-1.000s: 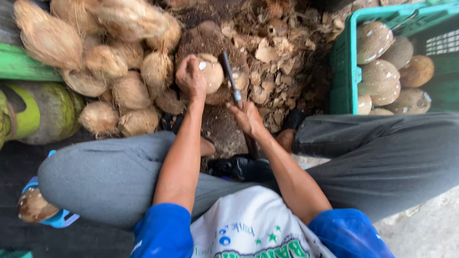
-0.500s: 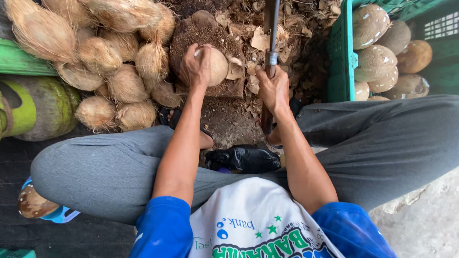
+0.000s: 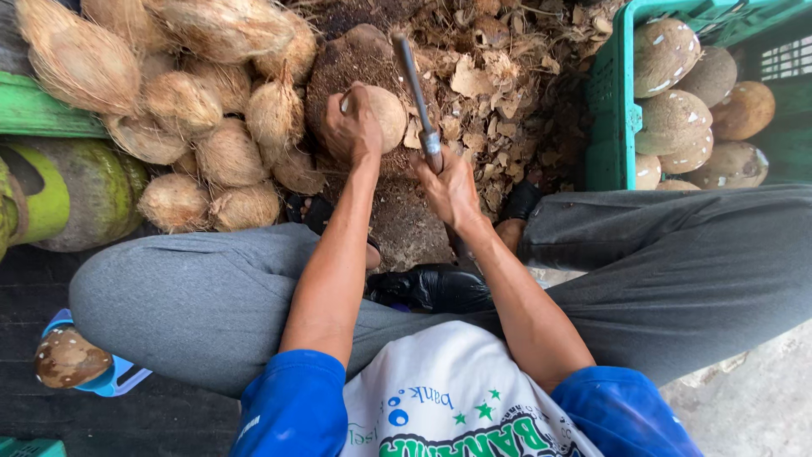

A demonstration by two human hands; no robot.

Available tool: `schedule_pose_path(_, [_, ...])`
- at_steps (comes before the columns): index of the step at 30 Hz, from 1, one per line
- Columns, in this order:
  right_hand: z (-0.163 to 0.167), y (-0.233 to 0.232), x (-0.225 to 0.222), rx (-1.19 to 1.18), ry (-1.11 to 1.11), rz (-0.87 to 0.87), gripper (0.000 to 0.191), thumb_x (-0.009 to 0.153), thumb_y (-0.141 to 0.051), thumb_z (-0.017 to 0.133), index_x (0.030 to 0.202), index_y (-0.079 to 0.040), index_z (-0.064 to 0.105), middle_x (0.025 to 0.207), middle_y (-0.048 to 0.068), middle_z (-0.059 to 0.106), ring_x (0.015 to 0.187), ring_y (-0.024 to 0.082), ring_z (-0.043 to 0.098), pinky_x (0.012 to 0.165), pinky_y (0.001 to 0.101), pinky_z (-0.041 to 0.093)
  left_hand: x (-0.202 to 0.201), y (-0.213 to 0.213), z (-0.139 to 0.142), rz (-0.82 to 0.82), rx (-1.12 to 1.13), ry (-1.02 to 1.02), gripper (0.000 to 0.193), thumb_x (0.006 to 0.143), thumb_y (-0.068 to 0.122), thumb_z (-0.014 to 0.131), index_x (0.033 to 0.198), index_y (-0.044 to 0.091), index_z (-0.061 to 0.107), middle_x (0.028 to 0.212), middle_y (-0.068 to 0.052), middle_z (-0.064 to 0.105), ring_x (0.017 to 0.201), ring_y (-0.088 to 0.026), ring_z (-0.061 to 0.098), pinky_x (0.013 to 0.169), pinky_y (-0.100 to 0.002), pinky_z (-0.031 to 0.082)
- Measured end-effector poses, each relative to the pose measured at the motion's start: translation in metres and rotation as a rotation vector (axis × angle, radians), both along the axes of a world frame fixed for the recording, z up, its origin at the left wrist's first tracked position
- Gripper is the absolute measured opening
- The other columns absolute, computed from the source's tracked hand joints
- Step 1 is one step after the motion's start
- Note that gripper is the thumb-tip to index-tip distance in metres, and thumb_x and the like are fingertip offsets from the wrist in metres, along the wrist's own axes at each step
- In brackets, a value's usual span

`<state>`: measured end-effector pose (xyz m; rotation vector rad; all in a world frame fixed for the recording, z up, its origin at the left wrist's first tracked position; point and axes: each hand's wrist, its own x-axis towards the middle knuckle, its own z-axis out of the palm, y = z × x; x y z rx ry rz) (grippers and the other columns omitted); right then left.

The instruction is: The person sits on the ground and uses a machete to shave the outer husk off coconuts, rotating each coconut to trim all sides, then places the trimmed coconut into a green crate beside them and takes the next untrimmed coconut from the pile.

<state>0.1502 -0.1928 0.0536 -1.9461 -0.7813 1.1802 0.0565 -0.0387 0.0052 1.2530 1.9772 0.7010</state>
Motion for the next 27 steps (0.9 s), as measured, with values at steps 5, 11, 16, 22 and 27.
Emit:
schedule_pose_path(5, [-0.005, 0.001, 0.000, -0.033, 0.011, 0.046, 0.023, 0.101, -0.027, 0.063, 0.086, -0.010, 0.059, 0.068, 0.002, 0.057, 0.056, 0.014, 0.051, 0.052, 0.0355, 0.048, 0.003, -0.005, -0.001, 0.020, -0.013, 0.059, 0.047, 0.085, 0.062, 0.058, 0.104, 0.019, 0.064, 0.104, -0.010, 0.063, 0.084, -0.023, 0.063, 0.065, -0.038, 0.049])
schedule_pose_path(11, [-0.016, -0.004, 0.011, -0.217, 0.103, 0.098, 0.010, 0.096, -0.025, 0.064, 0.089, -0.018, 0.067, 0.067, 0.000, 0.062, 0.052, 0.014, 0.050, 0.051, 0.0351, 0.046, -0.006, -0.005, 0.000, -0.123, 0.124, -0.056, 0.045, 0.086, 0.063, 0.057, 0.095, 0.020, 0.070, 0.092, 0.001, 0.069, 0.083, -0.020, 0.065, 0.068, -0.040, 0.047])
schedule_pose_path(16, [-0.023, -0.004, 0.038, -0.061, 0.000, 0.281, 0.033, 0.101, -0.022, 0.073, 0.080, -0.006, 0.053, 0.064, 0.005, 0.052, 0.054, 0.013, 0.047, 0.050, 0.0340, 0.042, -0.013, -0.004, -0.007, -0.214, 0.201, -0.018, 0.051, 0.090, 0.067, 0.054, 0.091, 0.018, 0.069, 0.088, -0.002, 0.069, 0.081, -0.020, 0.066, 0.071, -0.039, 0.051])
schedule_pose_path(22, [-0.025, -0.013, 0.040, -0.212, 0.434, 0.077, 0.021, 0.094, -0.021, 0.070, 0.085, -0.017, 0.051, 0.060, 0.001, 0.050, 0.044, 0.014, 0.046, 0.039, 0.0317, 0.040, -0.021, 0.013, -0.001, -0.328, 0.224, -0.026, 0.054, 0.084, 0.067, 0.055, 0.103, 0.021, 0.075, 0.098, -0.004, 0.075, 0.091, -0.022, 0.070, 0.078, -0.044, 0.054])
schedule_pose_path(27, [-0.027, -0.017, 0.019, -0.282, 0.177, 0.165, 0.024, 0.101, -0.028, 0.067, 0.092, -0.009, 0.056, 0.065, 0.005, 0.056, 0.047, 0.013, 0.048, 0.043, 0.0318, 0.044, -0.022, 0.017, 0.001, -0.324, 0.110, -0.007, 0.066, 0.079, 0.069, 0.064, 0.120, 0.018, 0.064, 0.120, -0.010, 0.070, 0.108, -0.026, 0.068, 0.086, -0.052, 0.054])
